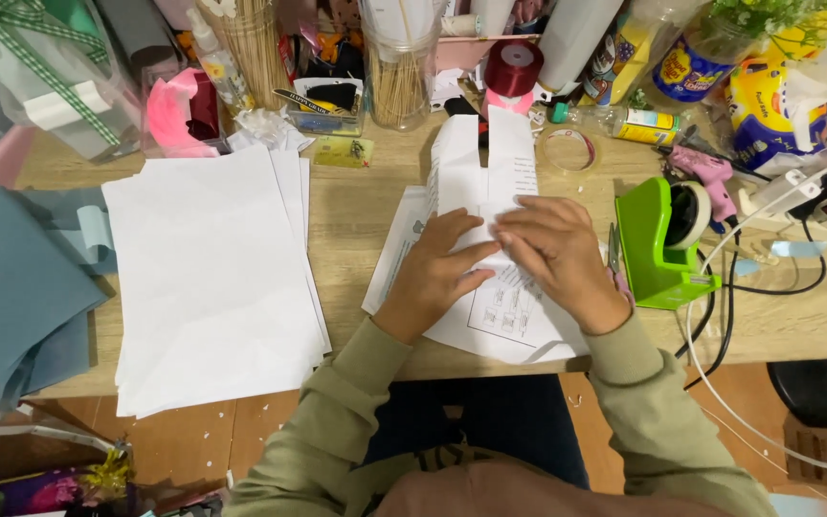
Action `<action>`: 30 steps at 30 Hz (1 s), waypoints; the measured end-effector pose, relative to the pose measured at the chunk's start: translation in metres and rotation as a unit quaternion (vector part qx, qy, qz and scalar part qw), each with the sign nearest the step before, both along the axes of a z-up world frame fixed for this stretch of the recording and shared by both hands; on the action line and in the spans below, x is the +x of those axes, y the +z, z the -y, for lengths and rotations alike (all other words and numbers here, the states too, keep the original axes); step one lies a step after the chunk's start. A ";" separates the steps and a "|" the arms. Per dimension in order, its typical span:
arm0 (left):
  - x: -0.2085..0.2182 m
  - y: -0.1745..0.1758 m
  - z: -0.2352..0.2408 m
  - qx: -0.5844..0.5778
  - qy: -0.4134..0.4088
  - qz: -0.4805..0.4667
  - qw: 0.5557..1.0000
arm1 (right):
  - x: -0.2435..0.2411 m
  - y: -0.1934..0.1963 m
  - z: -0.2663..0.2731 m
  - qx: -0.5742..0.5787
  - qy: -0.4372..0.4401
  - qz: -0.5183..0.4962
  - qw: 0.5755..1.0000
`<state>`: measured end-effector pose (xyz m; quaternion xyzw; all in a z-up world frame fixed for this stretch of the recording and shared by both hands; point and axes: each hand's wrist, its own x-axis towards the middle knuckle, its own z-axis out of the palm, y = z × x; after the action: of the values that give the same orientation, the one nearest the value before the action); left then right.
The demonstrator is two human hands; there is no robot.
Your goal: The person folds a printed sheet of paper in half multiple times using both hands, then places it on a stack of white paper. They repeat the folding process with another sheet and continue stacking the folded pieces.
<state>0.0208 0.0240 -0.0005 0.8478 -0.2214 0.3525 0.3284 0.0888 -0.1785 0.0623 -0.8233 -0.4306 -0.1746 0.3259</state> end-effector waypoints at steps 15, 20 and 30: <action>-0.010 0.013 0.006 0.084 0.099 0.030 0.991 | -0.002 0.000 0.010 -0.040 0.105 -0.122 0.986; -0.014 0.019 0.001 0.137 0.109 0.013 0.984 | -0.015 -0.002 0.007 -0.071 0.055 -0.076 0.993; -0.016 0.025 -0.016 0.370 0.125 0.060 0.919 | -0.013 0.019 0.013 -0.234 0.057 -0.048 0.969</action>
<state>0.0051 0.0396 0.0241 0.9068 -0.2472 0.3343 -0.0694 0.0756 -0.1915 0.0808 -0.8580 -0.4899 -0.0101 0.1541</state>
